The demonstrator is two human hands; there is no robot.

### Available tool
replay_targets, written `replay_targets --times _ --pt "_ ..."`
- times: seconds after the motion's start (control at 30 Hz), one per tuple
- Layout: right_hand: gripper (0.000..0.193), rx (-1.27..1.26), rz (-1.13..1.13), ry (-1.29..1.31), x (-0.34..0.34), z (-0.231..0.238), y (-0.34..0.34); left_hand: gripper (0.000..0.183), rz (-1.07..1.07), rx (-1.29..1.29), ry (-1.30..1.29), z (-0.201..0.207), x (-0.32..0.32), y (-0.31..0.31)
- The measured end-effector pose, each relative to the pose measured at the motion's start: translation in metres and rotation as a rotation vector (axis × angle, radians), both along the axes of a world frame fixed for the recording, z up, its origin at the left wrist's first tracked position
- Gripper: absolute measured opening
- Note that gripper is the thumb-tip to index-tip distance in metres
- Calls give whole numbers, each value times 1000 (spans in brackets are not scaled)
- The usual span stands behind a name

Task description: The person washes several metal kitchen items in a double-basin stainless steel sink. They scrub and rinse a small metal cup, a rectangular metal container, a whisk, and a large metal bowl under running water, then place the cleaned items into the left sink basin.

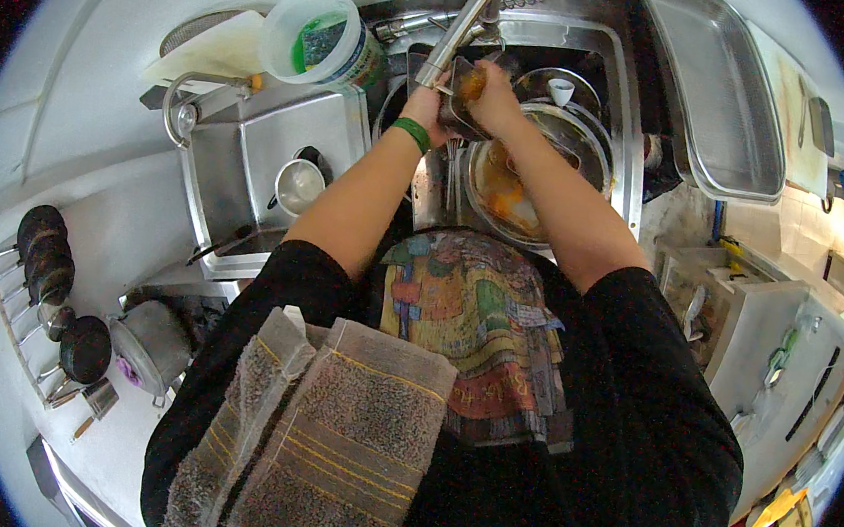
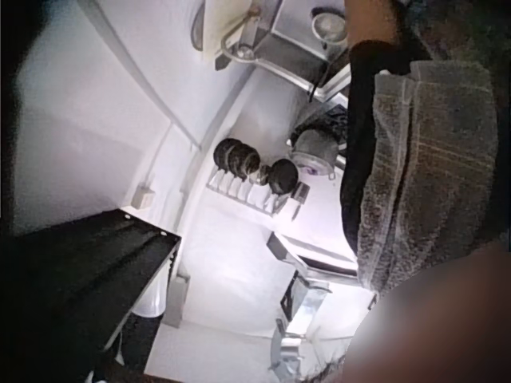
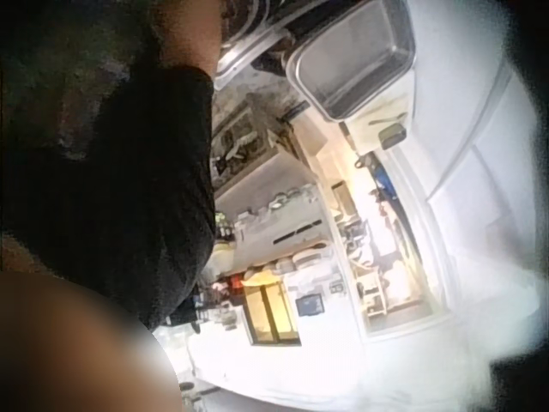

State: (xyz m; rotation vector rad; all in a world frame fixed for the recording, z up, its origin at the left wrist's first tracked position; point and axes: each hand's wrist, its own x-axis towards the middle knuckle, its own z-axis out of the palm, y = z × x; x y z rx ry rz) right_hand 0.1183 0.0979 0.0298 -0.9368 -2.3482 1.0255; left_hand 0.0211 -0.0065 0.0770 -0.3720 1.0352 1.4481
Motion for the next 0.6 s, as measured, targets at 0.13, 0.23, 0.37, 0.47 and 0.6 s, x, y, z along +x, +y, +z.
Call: replay_targets --times 0.13,0.23,0.37,0.47,0.6 --pt "44 -143 178 -269 2 33 8 54 -86 23 -257 11 -11 -14" --pt "40 -74 304 -455 -1 53 25 54 -149 328 -365 17 -13 -26" --pt "33 -110 85 -599 4 58 29 46 18 133 -156 6 -15 -25" --pt "34 -104 -14 -480 15 52 21 37 -123 -267 328 -11 -14 -16" --pt "36 -913 -154 -219 29 47 18 25 -329 -336 254 -24 -15 -13"
